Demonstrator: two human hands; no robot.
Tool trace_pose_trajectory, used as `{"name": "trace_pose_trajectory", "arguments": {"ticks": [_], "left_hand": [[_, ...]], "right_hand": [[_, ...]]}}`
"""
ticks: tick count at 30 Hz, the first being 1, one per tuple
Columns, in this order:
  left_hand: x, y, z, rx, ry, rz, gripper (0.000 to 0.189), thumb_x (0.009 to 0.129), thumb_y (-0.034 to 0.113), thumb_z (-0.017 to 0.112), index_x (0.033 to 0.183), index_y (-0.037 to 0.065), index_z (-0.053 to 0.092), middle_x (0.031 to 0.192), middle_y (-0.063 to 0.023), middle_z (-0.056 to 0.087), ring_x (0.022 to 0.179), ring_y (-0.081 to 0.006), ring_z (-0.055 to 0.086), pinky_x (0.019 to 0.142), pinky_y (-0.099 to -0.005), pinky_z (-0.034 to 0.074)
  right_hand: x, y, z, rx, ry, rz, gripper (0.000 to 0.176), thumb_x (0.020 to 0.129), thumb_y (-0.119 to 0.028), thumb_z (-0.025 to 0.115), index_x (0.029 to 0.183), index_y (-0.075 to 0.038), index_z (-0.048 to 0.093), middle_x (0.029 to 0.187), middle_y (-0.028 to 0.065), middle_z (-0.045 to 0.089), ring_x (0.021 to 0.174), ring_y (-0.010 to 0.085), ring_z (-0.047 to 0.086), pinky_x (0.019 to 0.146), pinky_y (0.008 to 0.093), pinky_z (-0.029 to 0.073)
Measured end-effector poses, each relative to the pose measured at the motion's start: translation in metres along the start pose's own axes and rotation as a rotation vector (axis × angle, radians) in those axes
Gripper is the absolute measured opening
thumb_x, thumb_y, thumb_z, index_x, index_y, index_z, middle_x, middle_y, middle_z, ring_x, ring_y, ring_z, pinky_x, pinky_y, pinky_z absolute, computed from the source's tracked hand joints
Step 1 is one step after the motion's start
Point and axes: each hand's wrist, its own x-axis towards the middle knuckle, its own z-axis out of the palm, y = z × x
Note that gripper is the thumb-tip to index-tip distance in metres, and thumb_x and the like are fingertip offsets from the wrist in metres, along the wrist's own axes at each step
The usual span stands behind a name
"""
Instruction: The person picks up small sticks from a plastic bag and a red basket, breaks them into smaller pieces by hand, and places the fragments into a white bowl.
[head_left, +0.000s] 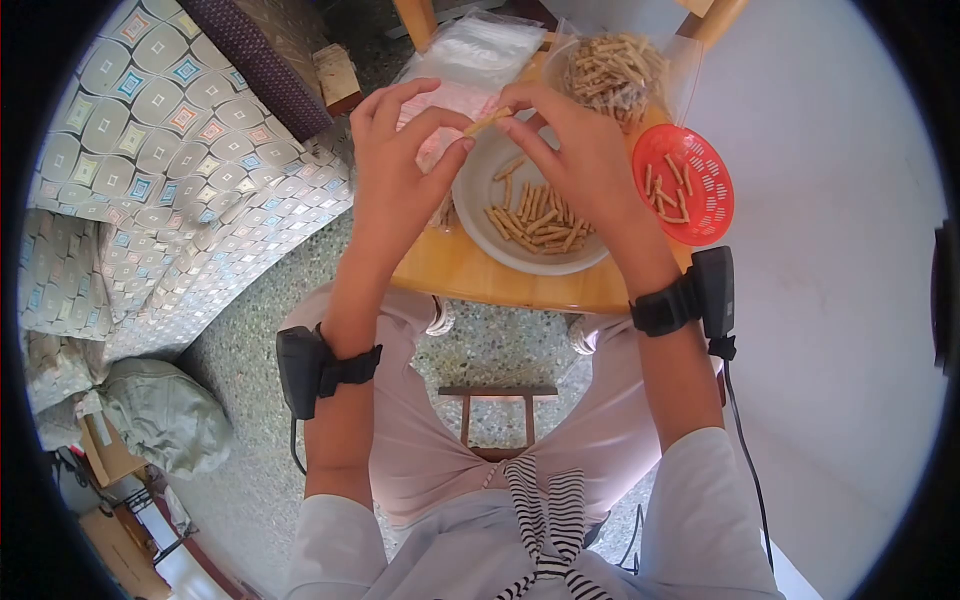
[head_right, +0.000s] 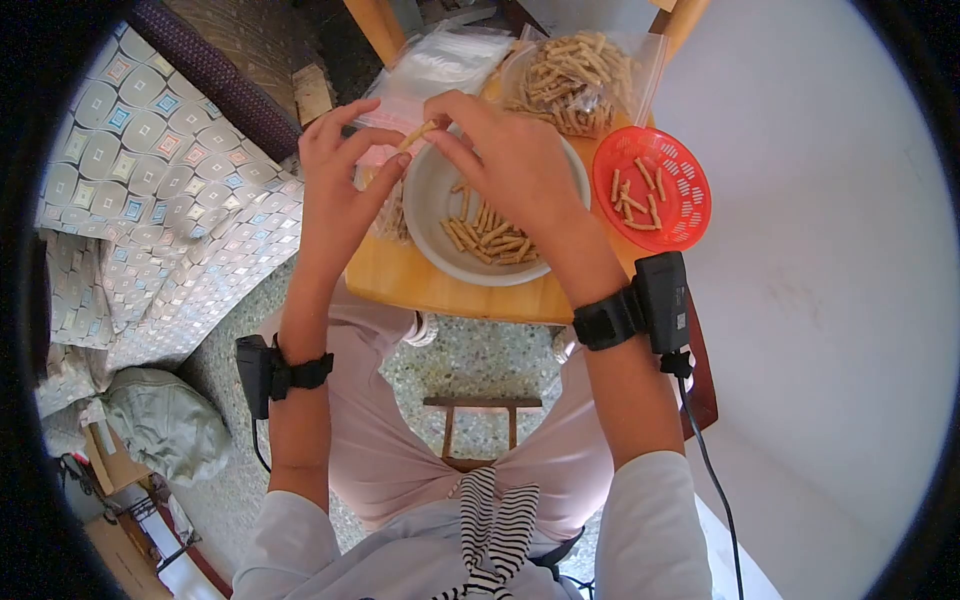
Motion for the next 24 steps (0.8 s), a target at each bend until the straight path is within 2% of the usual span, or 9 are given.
{"name": "trace_pose_trajectory", "arguments": {"ticks": [2,4,8,10,12,16,20,24], "left_hand": [[0.0,-0.001,-0.002,-0.006,-0.005,-0.036,0.018,0.083,0.017,0.077,0.1,0.014,0.073,0.136,-0.0055,0.057,0.13,-0.0315,0.041,0.111,-0.0428,0.031],[0.0,-0.004,-0.005,-0.01,-0.011,-0.072,0.019,0.082,0.019,0.078,0.1,0.014,0.074,0.136,-0.0059,0.058,0.129,-0.031,0.042,0.111,-0.0423,0.031],[0.002,0.0,-0.005,-0.013,0.033,-0.094,0.022,0.081,0.02,0.079,0.101,0.014,0.073,0.135,-0.0059,0.059,0.129,-0.0301,0.044,0.111,-0.0422,0.031],[0.0,0.0,-0.004,-0.032,0.039,-0.121,0.023,0.081,0.02,0.079,0.102,0.014,0.073,0.134,-0.0057,0.059,0.128,-0.03,0.045,0.111,-0.0424,0.031],[-0.002,-0.004,-0.001,-0.013,0.012,-0.065,0.024,0.081,0.02,0.079,0.102,0.013,0.073,0.132,-0.0055,0.061,0.128,-0.0296,0.045,0.11,-0.0423,0.032],[0.002,-0.003,-0.005,-0.033,0.058,-0.082,0.023,0.081,0.02,0.079,0.102,0.011,0.072,0.13,-0.0052,0.062,0.127,-0.0294,0.046,0.109,-0.0417,0.034],[0.005,0.003,-0.012,-0.106,0.081,-0.041,0.02,0.082,0.019,0.078,0.099,0.012,0.073,0.129,-0.0035,0.062,0.125,-0.0287,0.045,0.108,-0.0413,0.035],[0.006,0.009,-0.011,-0.142,0.067,0.012,0.017,0.082,0.02,0.078,0.098,0.014,0.073,0.127,-0.0007,0.061,0.125,-0.0283,0.043,0.106,-0.0415,0.035]], "right_hand": [[0.0,0.002,-0.001,-0.016,-0.001,0.002,0.018,0.096,-0.027,0.062,0.109,-0.015,0.061,0.093,0.0082,0.07,0.081,0.0318,0.069,0.066,0.0411,0.053],[-0.001,0.006,0.001,-0.107,-0.004,-0.09,0.018,0.096,-0.027,0.062,0.108,-0.014,0.061,0.093,0.0079,0.07,0.08,0.0329,0.068,0.067,0.0415,0.052],[-0.003,0.006,0.005,-0.09,-0.003,-0.087,0.018,0.095,-0.027,0.063,0.106,-0.013,0.061,0.091,0.0075,0.07,0.077,0.0317,0.067,0.066,0.0407,0.052],[-0.002,-0.001,0.004,-0.011,0.029,0.028,0.019,0.094,-0.026,0.066,0.104,-0.011,0.062,0.09,0.0073,0.07,0.076,0.0284,0.068,0.065,0.0384,0.052],[-0.002,-0.002,0.005,0.048,0.037,0.047,0.019,0.093,-0.026,0.067,0.102,-0.01,0.063,0.09,0.0072,0.071,0.075,0.0266,0.069,0.065,0.0369,0.052],[-0.001,-0.001,0.007,0.234,0.003,0.091,0.02,0.092,-0.025,0.07,0.099,-0.007,0.064,0.088,0.0071,0.072,0.074,0.023,0.069,0.065,0.0335,0.053],[-0.002,-0.002,0.009,0.241,-0.004,0.118,0.019,0.091,-0.024,0.07,0.098,-0.007,0.065,0.087,0.0071,0.072,0.074,0.0225,0.069,0.066,0.0332,0.052],[-0.002,-0.003,0.009,0.181,-0.044,0.051,0.016,0.089,-0.022,0.071,0.097,-0.009,0.067,0.085,0.0077,0.07,0.074,0.0225,0.069,0.066,0.0343,0.052]]}}
